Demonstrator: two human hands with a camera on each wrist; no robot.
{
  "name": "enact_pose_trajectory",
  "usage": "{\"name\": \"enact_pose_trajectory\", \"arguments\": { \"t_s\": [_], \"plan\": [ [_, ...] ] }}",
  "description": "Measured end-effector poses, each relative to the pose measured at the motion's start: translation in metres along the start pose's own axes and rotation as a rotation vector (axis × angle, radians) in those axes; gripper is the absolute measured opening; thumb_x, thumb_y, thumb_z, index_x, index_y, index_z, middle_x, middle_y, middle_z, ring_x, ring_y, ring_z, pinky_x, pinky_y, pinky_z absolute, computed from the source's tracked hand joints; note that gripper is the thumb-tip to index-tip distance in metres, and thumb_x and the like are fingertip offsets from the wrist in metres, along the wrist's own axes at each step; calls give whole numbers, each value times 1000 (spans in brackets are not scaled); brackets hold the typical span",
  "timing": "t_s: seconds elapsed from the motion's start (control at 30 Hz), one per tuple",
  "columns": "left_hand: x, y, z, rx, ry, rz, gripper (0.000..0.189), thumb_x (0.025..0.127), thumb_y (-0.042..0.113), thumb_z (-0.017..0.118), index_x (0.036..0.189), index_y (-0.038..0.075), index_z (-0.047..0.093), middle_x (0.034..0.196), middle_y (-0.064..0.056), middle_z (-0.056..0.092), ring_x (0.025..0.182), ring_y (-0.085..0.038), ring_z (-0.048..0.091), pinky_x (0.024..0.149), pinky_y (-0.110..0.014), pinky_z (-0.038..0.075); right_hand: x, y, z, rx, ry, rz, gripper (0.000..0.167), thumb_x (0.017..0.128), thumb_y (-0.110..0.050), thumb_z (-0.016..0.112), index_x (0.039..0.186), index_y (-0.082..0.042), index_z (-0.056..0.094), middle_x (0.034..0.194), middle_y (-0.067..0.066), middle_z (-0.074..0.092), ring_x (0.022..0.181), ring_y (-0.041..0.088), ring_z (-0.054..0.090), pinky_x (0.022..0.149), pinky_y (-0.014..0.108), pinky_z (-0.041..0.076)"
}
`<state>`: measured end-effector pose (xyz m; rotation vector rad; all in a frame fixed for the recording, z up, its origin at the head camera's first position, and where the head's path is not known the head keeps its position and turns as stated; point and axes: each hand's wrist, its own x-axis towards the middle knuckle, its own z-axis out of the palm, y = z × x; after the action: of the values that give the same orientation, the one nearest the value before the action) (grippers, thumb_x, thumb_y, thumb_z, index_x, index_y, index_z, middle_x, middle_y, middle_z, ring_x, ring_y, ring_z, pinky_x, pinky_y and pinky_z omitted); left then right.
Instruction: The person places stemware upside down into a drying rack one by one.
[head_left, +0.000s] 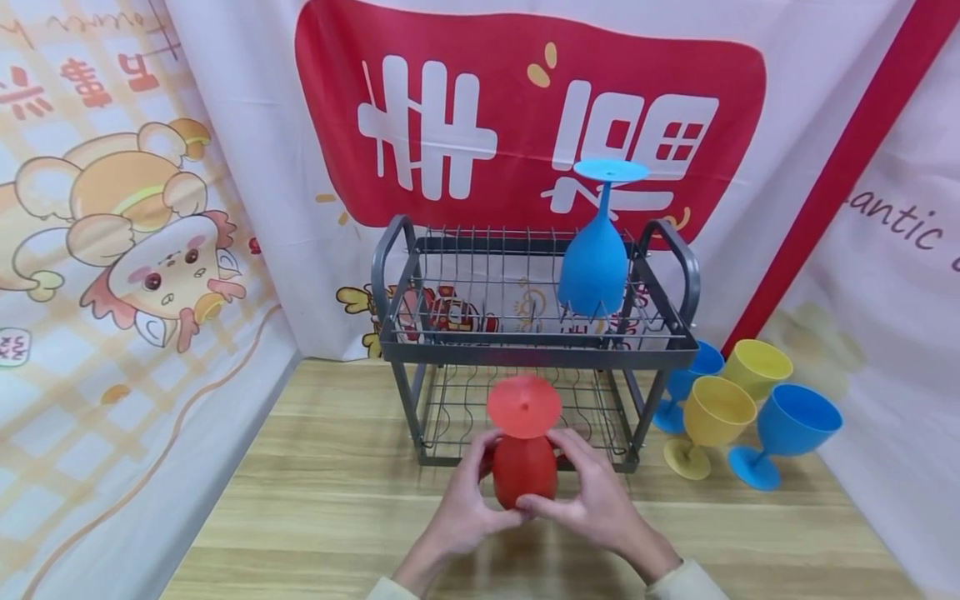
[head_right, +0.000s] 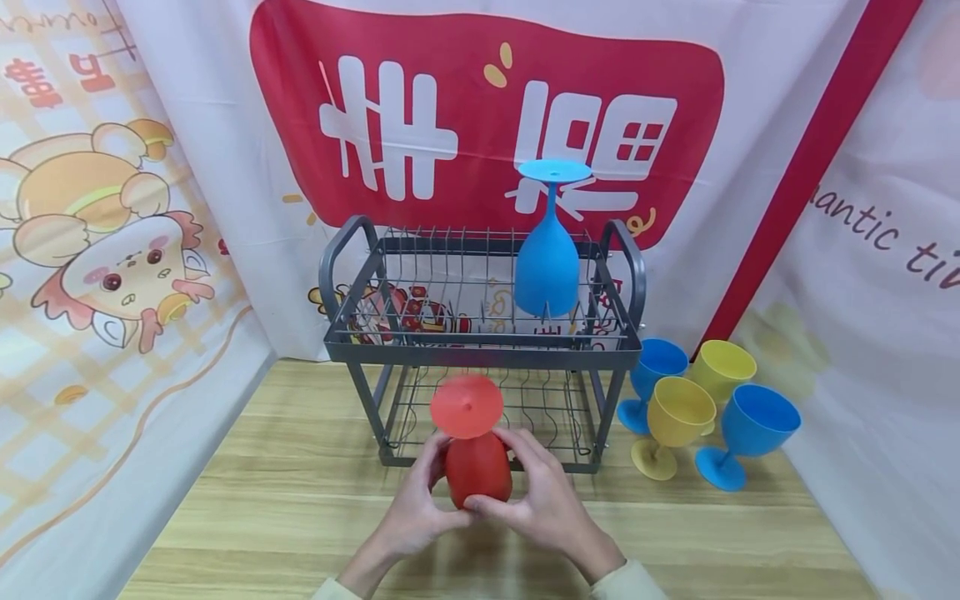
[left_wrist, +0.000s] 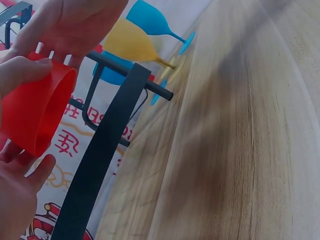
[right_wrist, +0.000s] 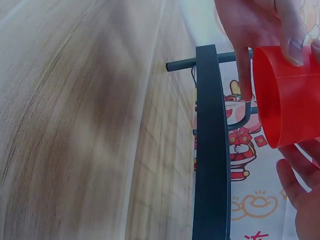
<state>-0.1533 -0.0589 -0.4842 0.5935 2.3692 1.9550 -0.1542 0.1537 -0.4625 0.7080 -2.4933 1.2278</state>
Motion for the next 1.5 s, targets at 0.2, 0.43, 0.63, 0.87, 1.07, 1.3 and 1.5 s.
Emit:
{"name": "enact_pose_trajectory", "arguments": {
  "t_s": [0.2,0.43,0.63,0.87,1.07,1.3,1.5],
  "plan": [
    [-1,-2,-2,28,-10,35,92,76,17,96,150,40,45,147,13,58,132,-16,61,117,-43,50,1,1,0,28,-14,-10,79,80,-46,93,148,-31,55,137,-8,67,114,13,68,87,31,65],
    [0,5,-26,16,120,108,74,80,1,88,145,20,57,146,-4,63,137,-26,60,118,-38,49,-1,7,-6,4,9,38,80,77,-42,96,145,-32,56,135,-11,67,117,13,67,88,36,66],
    [11,36,-62,-186,554,149,42,89,-11,71,128,-2,60,125,-12,68,119,-22,65,106,-25,54,-8,15,-15,-5,34,104,83,77,-42,96,148,-36,54,138,-11,66,117,14,67,88,31,64],
    [28,81,-109,-293,791,256,35,96,-7,66,130,-1,61,125,-6,68,121,-21,63,104,-21,55,-22,29,-37,-26,23,219,80,81,-47,92,149,-31,53,143,-3,64,121,20,65,90,30,63],
    [48,105,-122,-240,672,355,52,97,3,69,147,5,56,147,-6,61,139,-24,55,116,-36,46,-36,40,-69,-131,48,260,84,81,-39,93,152,-21,51,143,3,64,122,25,64,86,23,60],
    [68,118,-120,-91,576,330,69,99,22,73,161,20,43,151,5,59,142,-13,52,127,-49,34,-55,55,-103,-213,105,306,88,75,-31,98,149,-14,52,139,10,66,119,30,62,80,14,55],
    [76,120,-121,-106,560,342,72,100,21,70,164,19,37,155,9,58,146,-22,51,124,-50,41,-66,71,-131,-259,141,327,89,74,-25,98,149,-10,52,134,15,67,110,8,59,72,12,55]
  ]
}}
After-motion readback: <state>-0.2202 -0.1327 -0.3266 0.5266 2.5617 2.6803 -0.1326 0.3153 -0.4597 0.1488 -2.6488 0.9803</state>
